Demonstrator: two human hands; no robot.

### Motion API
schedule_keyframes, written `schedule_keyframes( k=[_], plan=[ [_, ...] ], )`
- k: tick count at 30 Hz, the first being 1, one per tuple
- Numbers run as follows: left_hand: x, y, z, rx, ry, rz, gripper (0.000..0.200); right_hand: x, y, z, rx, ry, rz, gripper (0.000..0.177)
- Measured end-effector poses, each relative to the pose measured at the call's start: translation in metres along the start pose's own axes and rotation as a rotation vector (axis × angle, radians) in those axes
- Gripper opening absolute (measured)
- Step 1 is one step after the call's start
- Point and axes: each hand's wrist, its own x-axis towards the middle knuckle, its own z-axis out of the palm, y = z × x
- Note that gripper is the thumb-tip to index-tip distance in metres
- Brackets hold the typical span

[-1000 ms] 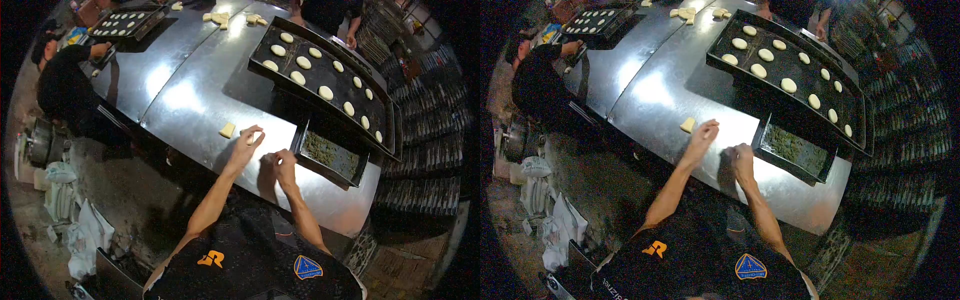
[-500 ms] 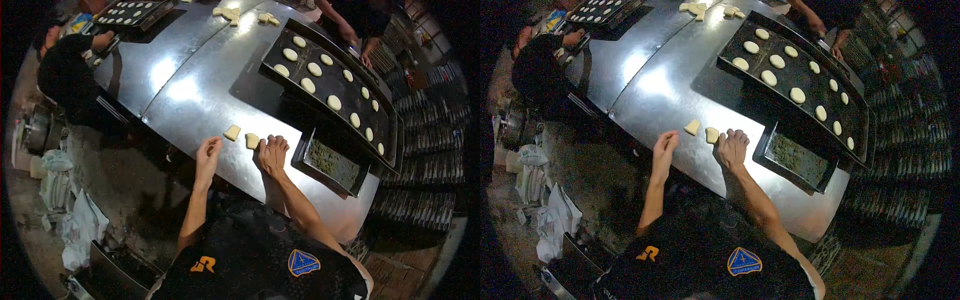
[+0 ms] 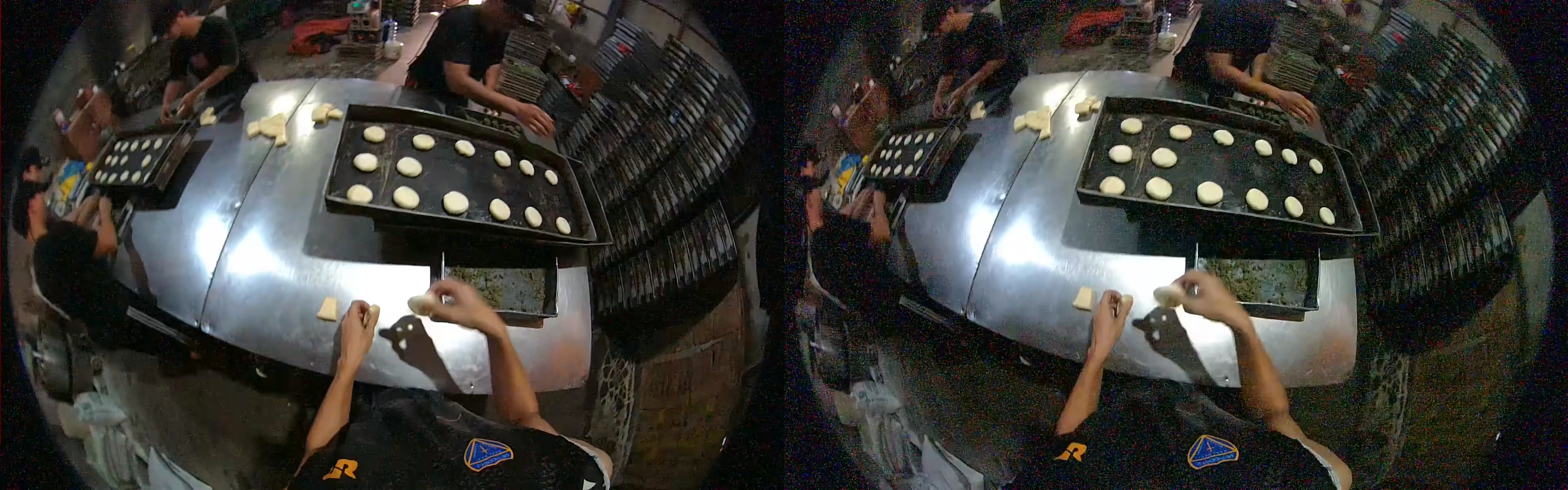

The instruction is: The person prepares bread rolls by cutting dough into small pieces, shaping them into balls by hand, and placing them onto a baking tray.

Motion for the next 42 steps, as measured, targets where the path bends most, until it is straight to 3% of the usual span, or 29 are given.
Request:
schedule_keyframes(
  k=[1, 2, 3, 5, 6, 8, 9, 11, 12, 13, 15, 17, 18, 19, 20, 21, 22, 23, 25, 28, 31, 33, 35, 37, 38, 39, 41, 42],
  plan=[
    [0.000, -0.015, 0.007, -0.161, 0.012, -0.008, 0.031, 0.006, -0.017, -0.025, 0.018, 0.177, -0.151, 0.034],
    [0.003, -0.023, 0.009, -0.321, 0.022, -0.019, 0.034, 0.020, -0.015, -0.041, 0.195, 0.296, -0.071, 0.034],
    [0.005, -0.019, 0.006, -0.314, 0.022, -0.009, 0.034, 0.042, -0.007, -0.063, 0.104, 0.435, -0.267, 0.033],
    [0.002, 0.001, -0.005, -0.663, -0.057, -0.125, 0.037, 0.081, -0.015, -0.099, -0.007, 0.616, -0.210, 0.028],
    [0.003, 0.012, -0.012, -0.725, -0.098, -0.183, 0.040, 0.103, -0.015, -0.113, 0.023, 0.635, -0.207, 0.028],
    [0.005, 0.028, -0.020, -0.778, -0.100, -0.223, 0.040, 0.158, 0.006, -0.133, -0.232, 0.773, -0.195, 0.028],
    [0.007, 0.034, -0.023, -0.830, -0.105, -0.273, 0.040, 0.184, 0.022, -0.135, -0.249, 0.865, -0.290, 0.024],
    [0.010, 0.040, -0.024, -0.916, -0.109, -0.277, 0.039, 0.218, 0.051, -0.141, -0.487, 0.721, -0.361, 0.021],
    [0.013, 0.044, -0.025, -0.992, -0.093, -0.287, 0.041, 0.220, 0.047, -0.143, -0.401, 0.319, -0.063, 0.019],
    [0.015, 0.048, -0.028, -1.063, -0.080, -0.299, 0.043, 0.218, 0.046, -0.139, -0.390, 0.321, -0.059, 0.019],
    [0.019, 0.056, -0.033, -1.039, -0.058, -0.287, 0.045, 0.202, 0.036, -0.122, -0.353, 0.707, -0.400, 0.016],
    [0.020, 0.064, -0.030, -1.026, -0.051, -0.298, 0.046, 0.153, 0.003, -0.094, -0.337, 0.962, -0.500, 0.014],
    [0.022, 0.069, -0.027, -1.036, -0.059, -0.287, 0.040, 0.121, -0.012, -0.073, -0.242, 0.925, -0.548, 0.014],
    [0.024, 0.073, -0.022, -1.046, -0.074, -0.276, 0.033, 0.092, -0.015, -0.047, -0.074, 0.721, -0.438, 0.013],
    [0.024, 0.076, -0.015, -1.052, -0.126, -0.257, 0.033, 0.072, 0.001, -0.022, 0.093, 0.506, -0.500, 0.018],
    [0.022, 0.090, -0.011, -1.024, -0.173, -0.297, 0.033, 0.053, 0.024, 0.006, 0.033, 0.325, -0.468, 0.028],
    [0.020, 0.096, 0.001, -1.013, -0.204, -0.291, 0.033, 0.025, 0.021, 0.013, 0.162, -0.021, -0.081, 0.037],
    [0.014, 0.100, 0.012, -1.003, -0.229, -0.288, 0.033, 0.006, 0.019, 0.023, 0.509, -0.032, 0.055, 0.040],
    [0.008, 0.091, 0.039, -0.924, -0.306, -0.135, 0.031, -0.019, 0.039, 0.042, 0.645, 0.202, 0.076, 0.037],
    [-0.004, 0.090, 0.056, -0.871, -0.354, -0.110, 0.032, -0.045, 0.047, 0.049, 0.381, 0.475, 0.045, 0.027],
    [-0.002, 0.088, 0.062, -0.750, -0.308, -0.048, 0.030, -0.056, 0.029, 0.032, 0.286, 0.425, 0.090, 0.026],
    [0.006, 0.074, 0.061, -0.717, -0.435, -0.193, 0.025, -0.049, 0.039, 0.012, 0.191, 0.279, 0.089, 0.025],
    [0.015, 0.070, 0.049, -0.694, -0.448, -0.190, 0.030, -0.033, 0.052, -0.007, 0.234, 0.268, -0.031, 0.035],
    [0.024, 0.068, 0.031, -0.701, -0.382, -0.250, 0.033, -0.005, 0.100, -0.028, -0.272, 0.358, -0.056, 0.052],
    [0.026, 0.067, 0.026, -0.746, -0.338, -0.220, 0.033, 0.003, 0.116, -0.037, -0.491, 0.234, -0.013, 0.074],
    [0.028, 0.068, 0.022, -0.790, -0.294, -0.188, 0.033, 0.010, 0.110, -0.045, -0.498, 0.228, -0.024, 0.074],
    [0.026, 0.065, 0.013, -0.812, -0.302, -0.217, 0.034, 0.020, 0.099, -0.053, -0.818, -0.130, -0.043, 0.087],
    [0.025, 0.065, 0.009, -0.828, -0.322, -0.241, 0.035, 0.030, 0.107, -0.054, -0.786, -0.228, -0.053, 0.095]
  ],
)
